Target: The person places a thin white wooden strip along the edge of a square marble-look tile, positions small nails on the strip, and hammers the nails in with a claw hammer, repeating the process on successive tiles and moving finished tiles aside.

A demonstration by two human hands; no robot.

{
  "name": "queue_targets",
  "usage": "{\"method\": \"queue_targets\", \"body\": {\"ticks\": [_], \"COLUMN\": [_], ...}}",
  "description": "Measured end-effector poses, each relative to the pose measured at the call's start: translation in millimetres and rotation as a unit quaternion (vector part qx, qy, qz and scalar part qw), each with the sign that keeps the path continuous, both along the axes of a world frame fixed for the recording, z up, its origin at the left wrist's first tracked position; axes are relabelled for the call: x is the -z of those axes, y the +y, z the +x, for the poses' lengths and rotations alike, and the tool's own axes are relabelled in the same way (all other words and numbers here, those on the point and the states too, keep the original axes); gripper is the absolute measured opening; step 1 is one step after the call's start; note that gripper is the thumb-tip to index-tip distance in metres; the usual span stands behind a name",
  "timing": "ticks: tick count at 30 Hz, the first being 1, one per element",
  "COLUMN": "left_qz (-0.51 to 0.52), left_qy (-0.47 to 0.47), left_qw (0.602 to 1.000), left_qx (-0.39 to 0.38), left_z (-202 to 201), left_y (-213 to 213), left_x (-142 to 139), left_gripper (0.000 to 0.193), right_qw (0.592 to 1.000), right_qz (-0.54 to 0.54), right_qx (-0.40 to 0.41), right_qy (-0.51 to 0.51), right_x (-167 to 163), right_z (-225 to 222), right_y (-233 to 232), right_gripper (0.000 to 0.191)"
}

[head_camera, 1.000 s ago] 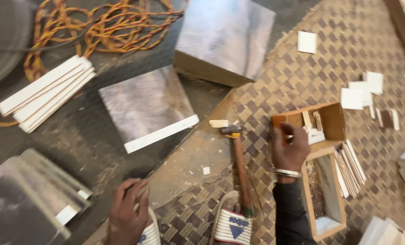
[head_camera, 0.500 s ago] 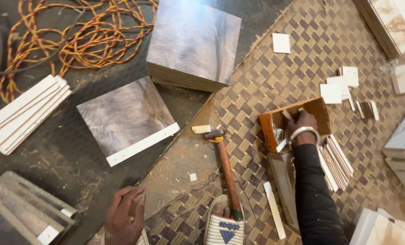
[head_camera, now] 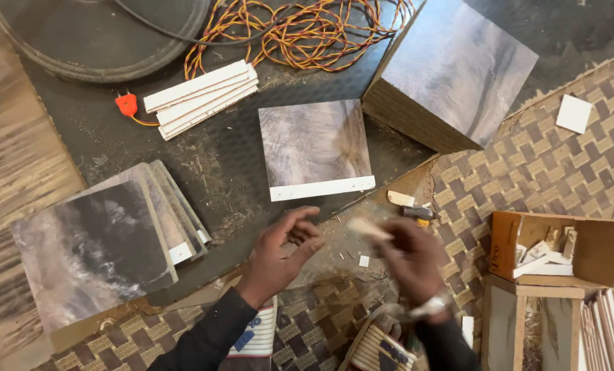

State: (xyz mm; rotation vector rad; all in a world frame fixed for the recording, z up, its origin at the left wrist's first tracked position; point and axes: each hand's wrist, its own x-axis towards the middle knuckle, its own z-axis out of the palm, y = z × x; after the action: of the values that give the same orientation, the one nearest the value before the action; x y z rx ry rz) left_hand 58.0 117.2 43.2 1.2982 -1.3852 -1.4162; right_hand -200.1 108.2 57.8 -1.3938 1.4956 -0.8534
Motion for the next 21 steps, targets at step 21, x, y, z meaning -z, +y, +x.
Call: {"method": "queue_targets", "body": {"ticks": [21], "left_qz": [0.081], "left_qy": [0.002], "left_qw": [0.974], "left_qx": [-0.212], "left_z": [56], "left_y": [-12], "left_x": [42], "left_gripper": [0.029], "right_qw": [0.902], "right_qz": [-0.255], "right_qx": [-0.247], "right_qy": [0.248], "right_x": [21], "right_z": [98], "right_y": [-98], "right_gripper": [0.033]}}
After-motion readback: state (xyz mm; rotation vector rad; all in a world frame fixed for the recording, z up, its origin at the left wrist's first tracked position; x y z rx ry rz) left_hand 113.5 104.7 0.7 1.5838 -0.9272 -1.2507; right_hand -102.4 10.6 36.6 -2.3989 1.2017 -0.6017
